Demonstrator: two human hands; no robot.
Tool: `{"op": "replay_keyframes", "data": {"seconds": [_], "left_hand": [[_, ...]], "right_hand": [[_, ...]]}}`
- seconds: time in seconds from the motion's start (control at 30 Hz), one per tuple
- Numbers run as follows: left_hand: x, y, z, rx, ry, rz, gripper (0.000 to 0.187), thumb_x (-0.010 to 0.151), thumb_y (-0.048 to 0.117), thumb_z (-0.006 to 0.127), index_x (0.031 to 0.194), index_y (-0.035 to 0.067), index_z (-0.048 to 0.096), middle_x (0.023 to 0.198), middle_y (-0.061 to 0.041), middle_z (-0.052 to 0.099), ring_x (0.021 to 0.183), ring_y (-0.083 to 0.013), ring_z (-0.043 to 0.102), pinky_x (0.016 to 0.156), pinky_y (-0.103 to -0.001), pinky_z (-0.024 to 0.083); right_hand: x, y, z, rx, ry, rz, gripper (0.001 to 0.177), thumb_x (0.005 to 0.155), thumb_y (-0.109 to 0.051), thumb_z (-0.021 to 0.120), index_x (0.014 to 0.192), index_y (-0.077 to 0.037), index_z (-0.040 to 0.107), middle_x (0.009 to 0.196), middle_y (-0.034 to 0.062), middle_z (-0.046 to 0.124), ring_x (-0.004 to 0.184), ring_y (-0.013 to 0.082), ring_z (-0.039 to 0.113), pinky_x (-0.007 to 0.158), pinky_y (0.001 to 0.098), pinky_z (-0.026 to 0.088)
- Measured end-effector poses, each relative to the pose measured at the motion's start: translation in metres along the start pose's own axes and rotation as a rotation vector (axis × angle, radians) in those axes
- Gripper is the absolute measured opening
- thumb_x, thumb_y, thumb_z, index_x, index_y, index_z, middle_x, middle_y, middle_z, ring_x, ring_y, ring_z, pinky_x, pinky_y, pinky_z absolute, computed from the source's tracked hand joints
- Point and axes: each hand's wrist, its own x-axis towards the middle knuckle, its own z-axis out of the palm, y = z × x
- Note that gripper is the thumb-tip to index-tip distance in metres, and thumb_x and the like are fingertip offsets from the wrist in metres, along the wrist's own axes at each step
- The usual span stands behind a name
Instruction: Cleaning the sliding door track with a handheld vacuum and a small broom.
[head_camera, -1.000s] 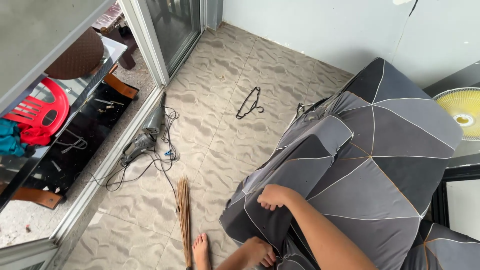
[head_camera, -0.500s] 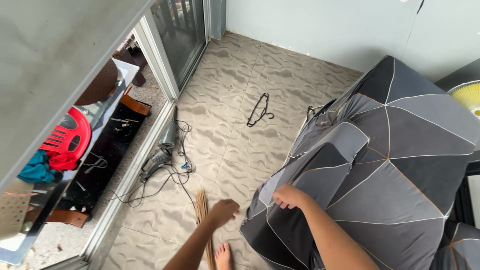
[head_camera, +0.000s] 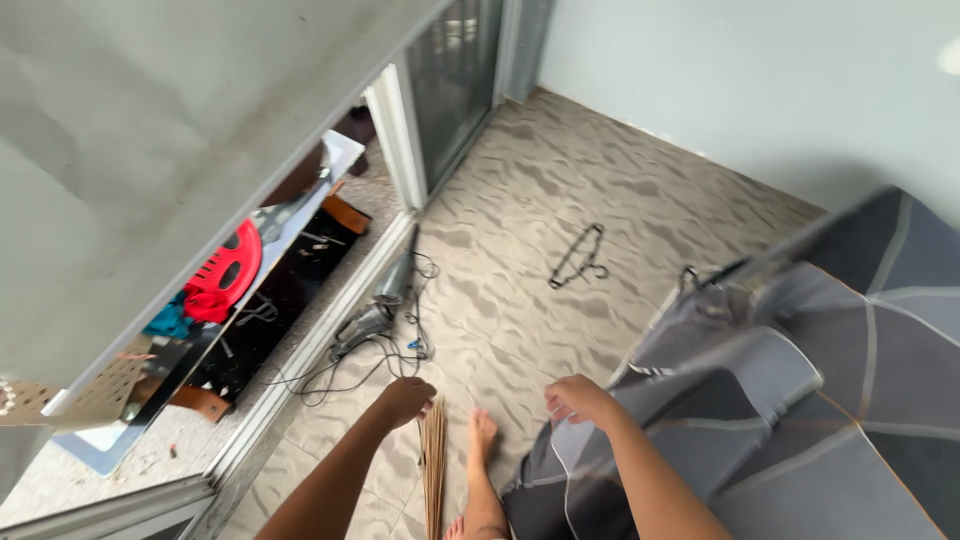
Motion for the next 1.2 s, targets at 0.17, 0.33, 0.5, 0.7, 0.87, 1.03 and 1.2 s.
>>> {"op": "replay_keyframes", "data": {"seconds": [0.17, 0.33, 0.5, 0.7, 0.87, 1.03, 1.2], "left_hand": [[0.010, -0.064, -0.019, 0.739, -0.095, 0.044, 0.026, 0.097, 0.022, 0.056, 0.117, 0.009, 0.067, 0.113, -0.012, 0.073, 0.104, -0.0307, 0.071, 0.085, -0.043, 0.057], [0.021, -0.073, -0.029, 0.371, 0.065, -0.457, 0.048, 0.102, 0.047, 0.054, 0.125, 0.006, 0.067, 0.134, -0.020, 0.060, 0.127, -0.0368, 0.056, 0.109, -0.046, 0.043], [0.023, -0.030, -0.038, 0.016, 0.075, -0.678, 0.045, 0.093, 0.037, 0.054, 0.119, 0.005, 0.071, 0.126, -0.019, 0.071, 0.120, -0.0346, 0.067, 0.105, -0.042, 0.052], [0.113, -0.058, -0.016, 0.131, 0.051, -0.472, 0.045, 0.088, 0.037, 0.057, 0.106, 0.001, 0.076, 0.114, -0.025, 0.072, 0.113, -0.0399, 0.067, 0.101, -0.044, 0.052], [0.151, -0.046, -0.022, 0.077, 0.026, -0.450, 0.043, 0.087, 0.036, 0.058, 0.109, 0.003, 0.075, 0.115, -0.026, 0.069, 0.113, -0.0414, 0.065, 0.101, -0.046, 0.051], [0.168, -0.054, -0.036, -0.118, 0.106, -0.510, 0.044, 0.087, 0.037, 0.059, 0.112, 0.003, 0.074, 0.114, -0.026, 0.072, 0.113, -0.0395, 0.068, 0.101, -0.044, 0.054], [0.162, -0.144, -0.011, -0.130, 0.136, -0.677, 0.043, 0.089, 0.037, 0.056, 0.112, 0.008, 0.077, 0.120, -0.020, 0.072, 0.119, -0.0369, 0.066, 0.106, -0.044, 0.050]], "right_hand": [[0.072, -0.009, -0.016, 0.049, -0.005, 0.017, 0.029, 0.087, -0.037, 0.066, 0.097, -0.011, 0.074, 0.094, 0.0048, 0.077, 0.077, 0.0178, 0.073, 0.070, 0.0370, 0.054], [0.088, -0.076, -0.028, 0.063, -0.016, 0.064, 0.027, 0.087, -0.035, 0.066, 0.095, -0.011, 0.074, 0.090, 0.0031, 0.076, 0.074, 0.0161, 0.071, 0.066, 0.0322, 0.054], [0.160, -0.078, -0.034, 0.088, -0.014, -0.019, 0.029, 0.088, -0.032, 0.065, 0.094, -0.005, 0.072, 0.087, 0.0057, 0.074, 0.071, 0.0165, 0.070, 0.062, 0.0323, 0.051], [0.170, -0.091, -0.031, 0.177, 0.007, 0.053, 0.025, 0.087, -0.032, 0.066, 0.099, -0.011, 0.071, 0.093, 0.0038, 0.076, 0.075, 0.0171, 0.071, 0.068, 0.0335, 0.053], [0.183, -0.099, -0.032, 0.179, 0.017, 0.133, 0.030, 0.089, -0.034, 0.062, 0.102, -0.009, 0.074, 0.095, 0.0046, 0.077, 0.076, 0.0154, 0.072, 0.070, 0.0329, 0.055], [0.261, -0.102, -0.018, 0.038, 0.049, 0.198, 0.028, 0.088, -0.029, 0.061, 0.103, -0.009, 0.075, 0.094, 0.0052, 0.076, 0.075, 0.0175, 0.070, 0.069, 0.0350, 0.053], [0.343, -0.130, 0.020, -0.011, -0.047, 0.019, 0.028, 0.089, -0.027, 0.059, 0.101, -0.007, 0.075, 0.090, 0.0057, 0.077, 0.068, 0.0141, 0.070, 0.059, 0.0288, 0.053]]}}
